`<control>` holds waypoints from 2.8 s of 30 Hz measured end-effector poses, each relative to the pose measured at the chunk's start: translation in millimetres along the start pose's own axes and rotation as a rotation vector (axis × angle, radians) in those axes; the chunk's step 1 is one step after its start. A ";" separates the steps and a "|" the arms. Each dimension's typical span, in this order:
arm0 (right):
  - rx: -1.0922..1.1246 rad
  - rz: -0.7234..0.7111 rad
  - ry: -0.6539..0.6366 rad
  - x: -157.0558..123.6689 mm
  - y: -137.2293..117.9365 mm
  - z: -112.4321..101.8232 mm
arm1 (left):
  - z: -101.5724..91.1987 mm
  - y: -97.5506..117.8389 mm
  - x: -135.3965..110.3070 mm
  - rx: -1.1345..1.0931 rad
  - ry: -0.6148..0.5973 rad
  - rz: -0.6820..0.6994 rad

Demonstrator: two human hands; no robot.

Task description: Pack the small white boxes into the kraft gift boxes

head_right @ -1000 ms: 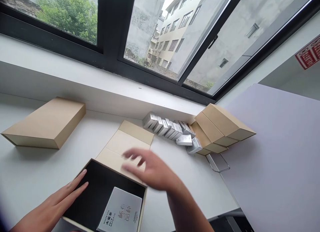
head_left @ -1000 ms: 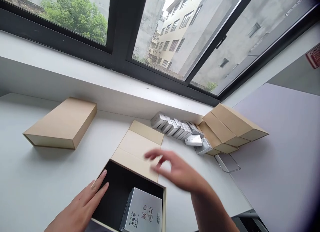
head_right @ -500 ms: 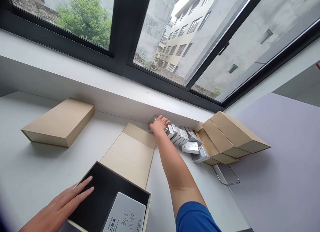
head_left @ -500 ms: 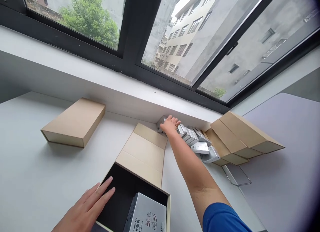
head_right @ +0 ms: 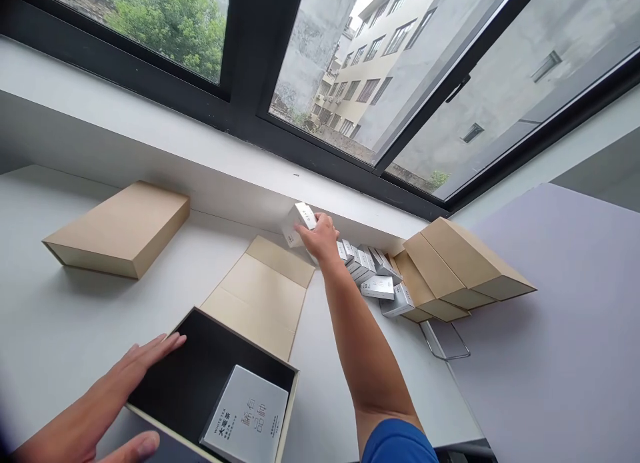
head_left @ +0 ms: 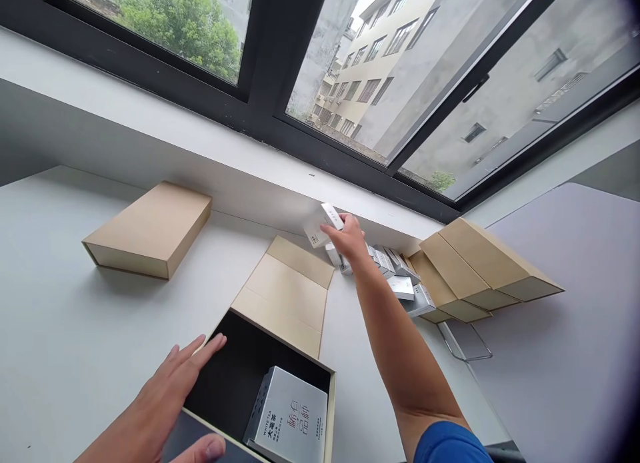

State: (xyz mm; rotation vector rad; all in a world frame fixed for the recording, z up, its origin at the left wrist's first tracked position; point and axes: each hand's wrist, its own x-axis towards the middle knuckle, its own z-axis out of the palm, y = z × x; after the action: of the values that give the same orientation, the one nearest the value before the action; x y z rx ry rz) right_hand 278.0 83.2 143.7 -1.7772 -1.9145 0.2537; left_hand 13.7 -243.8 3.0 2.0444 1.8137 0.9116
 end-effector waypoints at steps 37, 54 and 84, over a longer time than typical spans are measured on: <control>1.698 0.373 -0.426 -166.4 -55.5 -4.1 | -38.2 62.9 85.0 -0.866 0.591 0.042; 1.416 0.182 -0.763 -215.8 -87.9 19.0 | -36.5 70.1 87.2 -1.243 0.708 -0.241; 1.405 0.268 -0.580 -246.9 -94.6 27.7 | -40.7 62.2 93.1 -0.974 0.177 -0.367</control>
State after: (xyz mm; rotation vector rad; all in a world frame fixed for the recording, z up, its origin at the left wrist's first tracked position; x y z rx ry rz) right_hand 184.8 -162.9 105.4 -0.9295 -1.0963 1.8114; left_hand 40.9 -174.6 96.0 1.0215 1.3097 1.4837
